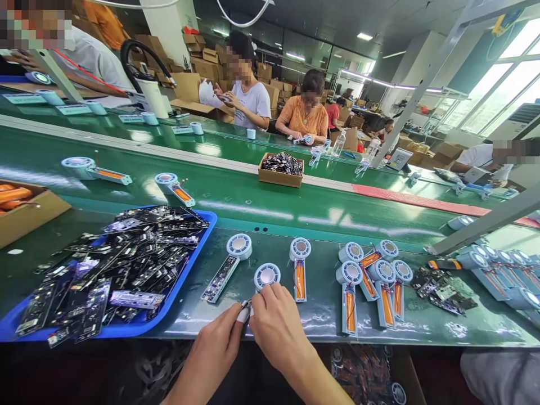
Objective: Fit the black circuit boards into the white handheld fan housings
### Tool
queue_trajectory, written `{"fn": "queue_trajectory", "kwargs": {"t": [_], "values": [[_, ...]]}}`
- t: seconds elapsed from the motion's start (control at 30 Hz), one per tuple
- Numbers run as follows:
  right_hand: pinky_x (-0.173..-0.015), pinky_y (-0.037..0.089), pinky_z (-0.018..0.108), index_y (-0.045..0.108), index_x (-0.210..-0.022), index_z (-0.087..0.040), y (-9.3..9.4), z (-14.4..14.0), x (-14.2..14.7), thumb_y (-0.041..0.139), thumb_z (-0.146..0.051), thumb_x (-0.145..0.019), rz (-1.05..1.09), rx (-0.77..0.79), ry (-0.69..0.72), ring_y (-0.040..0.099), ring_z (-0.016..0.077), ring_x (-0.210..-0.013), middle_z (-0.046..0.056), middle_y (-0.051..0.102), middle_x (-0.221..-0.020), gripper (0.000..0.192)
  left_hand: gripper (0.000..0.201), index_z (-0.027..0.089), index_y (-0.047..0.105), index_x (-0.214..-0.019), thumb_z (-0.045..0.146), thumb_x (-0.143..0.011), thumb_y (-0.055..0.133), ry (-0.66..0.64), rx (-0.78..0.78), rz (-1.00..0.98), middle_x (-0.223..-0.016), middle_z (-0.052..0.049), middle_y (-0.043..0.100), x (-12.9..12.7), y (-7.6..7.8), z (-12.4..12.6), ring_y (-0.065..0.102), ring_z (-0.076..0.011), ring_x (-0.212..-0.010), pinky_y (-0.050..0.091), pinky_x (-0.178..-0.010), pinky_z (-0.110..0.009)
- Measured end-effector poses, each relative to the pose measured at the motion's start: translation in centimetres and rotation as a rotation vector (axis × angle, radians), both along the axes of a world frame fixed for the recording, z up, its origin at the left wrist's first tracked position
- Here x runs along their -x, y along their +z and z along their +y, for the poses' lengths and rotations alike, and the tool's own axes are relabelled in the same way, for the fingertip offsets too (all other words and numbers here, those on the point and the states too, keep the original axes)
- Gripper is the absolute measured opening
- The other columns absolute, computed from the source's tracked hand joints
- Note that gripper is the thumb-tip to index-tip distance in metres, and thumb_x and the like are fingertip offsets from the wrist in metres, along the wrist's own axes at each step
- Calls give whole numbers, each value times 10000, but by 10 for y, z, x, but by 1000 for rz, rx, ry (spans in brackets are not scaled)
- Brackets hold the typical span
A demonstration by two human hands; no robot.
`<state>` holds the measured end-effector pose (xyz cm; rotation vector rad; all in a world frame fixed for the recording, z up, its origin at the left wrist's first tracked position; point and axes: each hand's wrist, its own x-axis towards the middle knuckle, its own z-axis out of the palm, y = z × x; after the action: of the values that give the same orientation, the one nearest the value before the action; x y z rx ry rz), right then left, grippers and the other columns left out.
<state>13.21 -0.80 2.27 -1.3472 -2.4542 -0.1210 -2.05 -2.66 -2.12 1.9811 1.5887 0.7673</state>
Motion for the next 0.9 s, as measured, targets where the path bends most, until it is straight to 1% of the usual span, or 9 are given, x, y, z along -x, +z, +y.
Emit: {"fn": "queue_trajectory", "kwargs": {"t": [0.1, 0.23, 0.33, 0.47, 0.57, 0.67, 0.77, 0.83, 0.9], "values": [[-683, 412, 343, 552, -810, -208, 4, 1, -1, 614, -26, -831, 27, 59, 13, 527, 223, -779, 37, 593, -825, 194, 294, 249, 576, -909, 170, -935, 294, -29, 3, 90, -815, -82, 760, 3, 3, 0, 755, -283, -760, 451, -590, -316], [-693, 425, 329, 564, -830, -207, 8, 3, -3, 613, -23, -834, 69, 131, 26, 534, 209, -793, 24, 598, -838, 190, 293, 260, 540, -849, 146, -931, 283, -77, 31, 136, -772, -63, 742, 6, 11, 4, 757, -287, -758, 458, -590, -320], [-701, 428, 326, 573, -833, -204, 8, 3, -3, 618, -14, -816, 85, 159, 10, 540, 207, -806, 21, 606, -849, 196, 299, 251, 555, -875, 133, -933, 287, -95, 77, 175, -806, -70, 755, 8, 15, 4, 764, -303, -796, 469, -601, -330], [-691, 425, 326, 571, -816, -205, 7, 2, -2, 626, -12, -799, 88, 145, -18, 538, 208, -789, 20, 608, -835, 201, 334, 225, 611, -984, 112, -932, 302, -74, 110, 260, -906, -101, 784, 8, 16, 2, 775, -323, -849, 482, -611, -338], [-680, 427, 325, 560, -815, -211, 4, 1, 1, 612, -16, -805, 93, 118, -14, 534, 207, -772, 18, 604, -819, 202, 340, 227, 623, -1019, 110, -944, 312, -64, 103, 262, -906, -96, 789, 7, 15, 0, 780, -301, -853, 483, -616, -315], [-674, 433, 336, 547, -822, -216, -5, -1, 6, 588, -15, -810, 96, 55, -35, 528, 220, -764, 29, 599, -816, 205, 326, 221, 615, -1020, 112, -953, 315, -49, 129, 256, -861, -89, 786, 3, 14, -3, 779, -294, -820, 475, -606, -311], [-670, 445, 350, 549, -820, -214, -15, -3, 8, 564, -17, -824, 106, 4, -53, 521, 230, -754, 43, 603, -814, 198, 345, 204, 614, -1031, 91, -944, 299, -39, 168, 290, -878, -110, 783, 2, 13, -4, 777, -313, -820, 478, -604, -326], [-690, 464, 347, 572, -857, -205, -16, -2, 6, 558, -19, -852, 141, 37, -27, 533, 227, -770, 47, 621, -842, 186, 358, 202, 613, -1054, 86, -938, 296, -54, 161, 286, -918, -119, 780, 6, 12, -3, 775, -318, -852, 487, -622, -330], [-734, 489, 338, 602, -941, -191, -12, 1, 0, 553, -23, -895, 203, 113, 22, 558, 222, -822, 52, 645, -900, 181, 355, 218, 615, -1052, 99, -939, 300, -104, 133, 230, -939, -110, 779, 12, 12, 1, 770, -310, -875, 494, -646, -327]]}}
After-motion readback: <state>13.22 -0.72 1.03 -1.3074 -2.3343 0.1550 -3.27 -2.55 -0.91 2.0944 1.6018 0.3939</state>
